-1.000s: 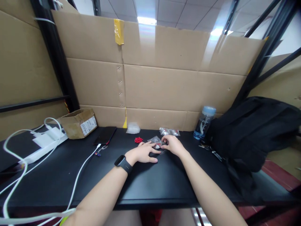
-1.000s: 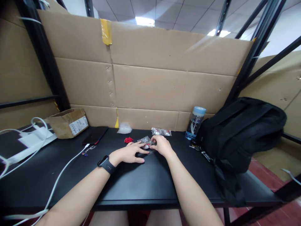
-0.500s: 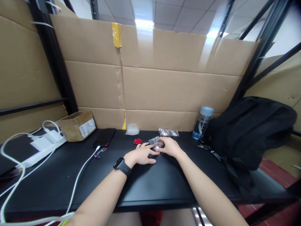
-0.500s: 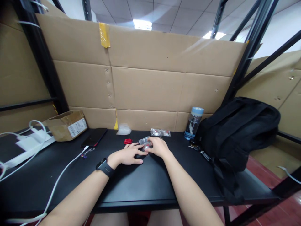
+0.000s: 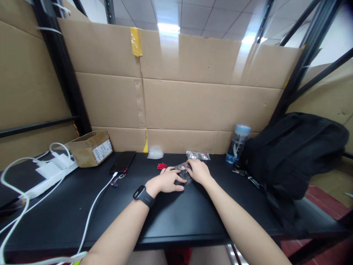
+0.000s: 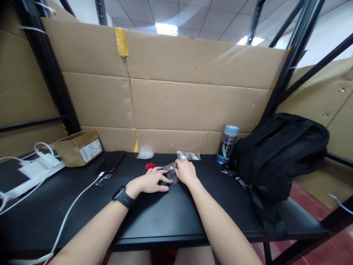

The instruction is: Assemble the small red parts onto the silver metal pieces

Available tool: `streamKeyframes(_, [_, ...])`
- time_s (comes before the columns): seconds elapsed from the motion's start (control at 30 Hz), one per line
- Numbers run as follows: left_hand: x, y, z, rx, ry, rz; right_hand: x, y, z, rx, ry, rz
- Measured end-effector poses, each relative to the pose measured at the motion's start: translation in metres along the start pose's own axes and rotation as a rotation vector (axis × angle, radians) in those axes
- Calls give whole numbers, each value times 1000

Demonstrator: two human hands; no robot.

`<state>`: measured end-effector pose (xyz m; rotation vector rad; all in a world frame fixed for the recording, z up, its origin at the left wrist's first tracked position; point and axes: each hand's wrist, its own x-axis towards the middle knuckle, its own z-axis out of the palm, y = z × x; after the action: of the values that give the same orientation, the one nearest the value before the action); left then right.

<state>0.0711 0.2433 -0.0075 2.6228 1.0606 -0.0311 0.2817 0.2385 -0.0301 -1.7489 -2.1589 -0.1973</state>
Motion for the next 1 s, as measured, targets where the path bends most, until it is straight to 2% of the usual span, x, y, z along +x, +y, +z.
streamKeyframes(0.2, [4, -9, 3, -66, -4, 3, 0, 5, 5, 126, -55, -153])
streamKeyframes(0.3, [5, -11, 2, -78, 28, 15, 0, 9, 3, 224, -62, -177])
streamKeyframes(0.4, [2, -12, -3, -76, 97, 98, -1, 17, -6, 431, -112, -162])
streamKeyframes(0.5, [1, -15, -6, -76, 244, 115, -2, 27, -13, 619, -107, -148])
streamKeyframes(0.63, [8, -17, 3, -31, 424, 19, -1, 37, -11, 542, -51, -215])
streamKeyframes(0.77, [16, -14, 12, -10, 473, -27, 1, 36, -3, 479, -70, -259])
streamKeyframes(0.87, [17, -14, 10, -14, 489, -55, 3, 35, -2, 496, -59, -261])
streamKeyframes(1.0, [15, -19, 3, -70, 529, -132, 4, 34, -1, 521, -46, -171])
